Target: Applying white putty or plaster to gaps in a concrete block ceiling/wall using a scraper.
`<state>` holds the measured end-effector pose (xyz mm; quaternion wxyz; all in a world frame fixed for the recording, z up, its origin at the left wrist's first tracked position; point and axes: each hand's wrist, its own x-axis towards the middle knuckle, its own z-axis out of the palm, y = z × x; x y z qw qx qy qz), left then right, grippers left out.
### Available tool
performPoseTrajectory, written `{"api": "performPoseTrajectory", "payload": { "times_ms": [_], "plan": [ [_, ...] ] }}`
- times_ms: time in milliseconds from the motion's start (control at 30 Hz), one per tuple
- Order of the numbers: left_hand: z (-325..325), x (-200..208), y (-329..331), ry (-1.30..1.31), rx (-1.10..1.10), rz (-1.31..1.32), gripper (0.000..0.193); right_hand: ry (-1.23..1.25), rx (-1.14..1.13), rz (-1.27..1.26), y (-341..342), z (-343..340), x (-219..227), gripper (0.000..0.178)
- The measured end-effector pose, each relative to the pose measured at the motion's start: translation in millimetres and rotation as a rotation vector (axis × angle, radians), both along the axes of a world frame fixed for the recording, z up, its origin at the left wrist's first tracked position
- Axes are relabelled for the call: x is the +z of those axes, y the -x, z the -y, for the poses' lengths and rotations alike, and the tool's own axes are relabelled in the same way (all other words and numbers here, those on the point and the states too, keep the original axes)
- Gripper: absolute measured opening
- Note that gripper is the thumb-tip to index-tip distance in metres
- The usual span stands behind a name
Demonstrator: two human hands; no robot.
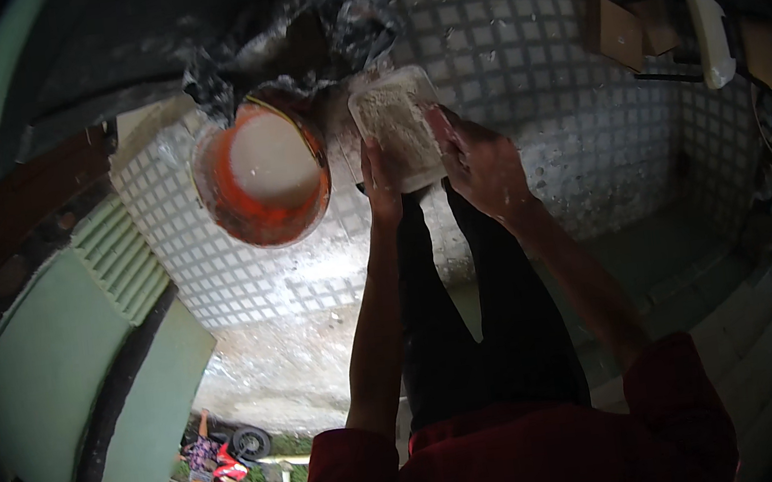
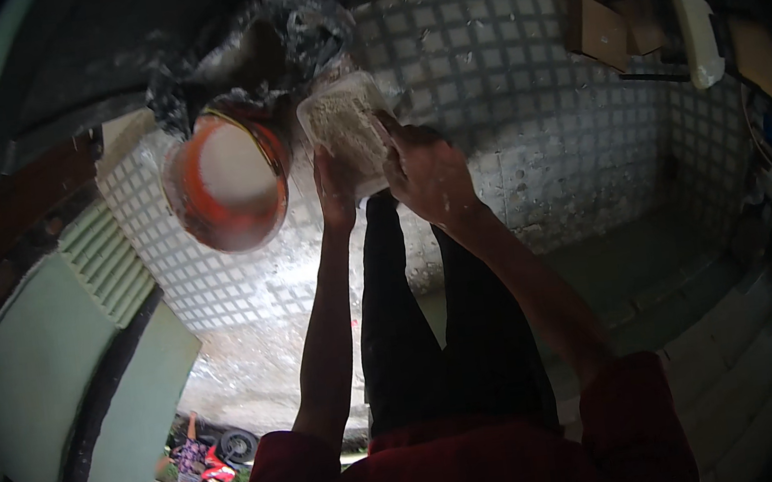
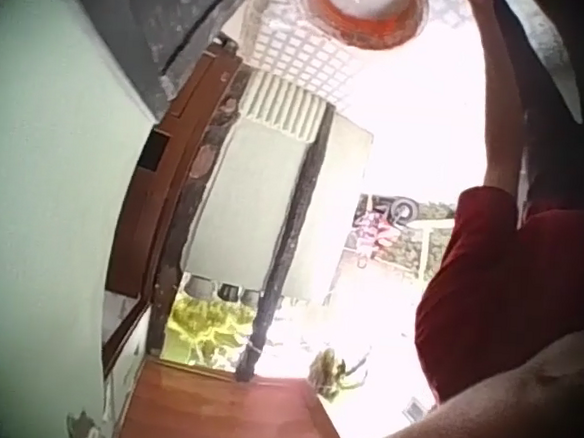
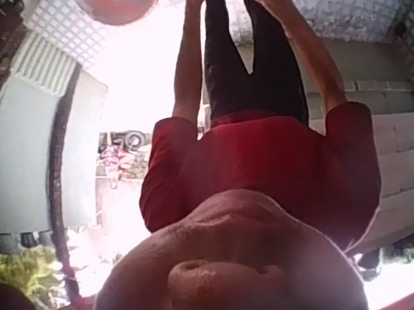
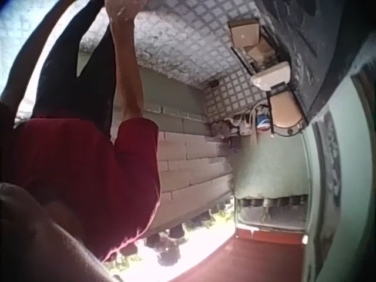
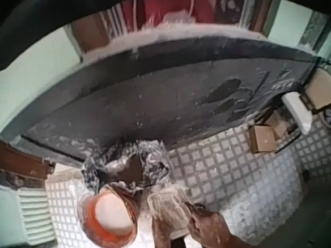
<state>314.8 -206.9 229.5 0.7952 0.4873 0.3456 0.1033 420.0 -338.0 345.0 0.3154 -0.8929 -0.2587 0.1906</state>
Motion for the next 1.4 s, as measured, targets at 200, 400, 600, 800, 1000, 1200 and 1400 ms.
{"api": "performPoseTrajectory", "payload": {
  "times_ms": [200,400,600,800,1000,1200,1400],
  "plan": [
    [55.1,222.7,-7.3,-0.046,-0.14,0.034,0.062,-0.017,-0.117,0.143,-2.3,72.8,244.0,0.05],
    [110.8,402.9,6.2,-0.025,-0.292,0.068,0.067,0.058,-0.212,0.237,37.1,125.5,404.1,0.047],
    [169.9,504.3,32.2,0.221,-0.366,0.052,0.061,0.053,-0.204,0.234,95.3,205.9,510.3,0.054],
    [266.3,607.4,40.7,0.332,-0.59,0.078,0.056,-0.124,-0.412,0.437,130.2,323.6,566.6,0.028],
    [420.0,664.7,50.7,0.394,-0.732,0.094,0.06,-0.175,-0.612,0.258,166.8,480.9,621.4,0.034],
    [571.2,708.5,45.1,0.581,-0.903,0.034,0.068,-0.198,-0.78,0.164,189.7,610.6,683.7,0.032],
    [802.6,744.7,54.8,0.573,-1.033,0.095,0.067,-0.133,-0.798,0.272,208.2,816.6,738.3,0.025]
  ]
}}
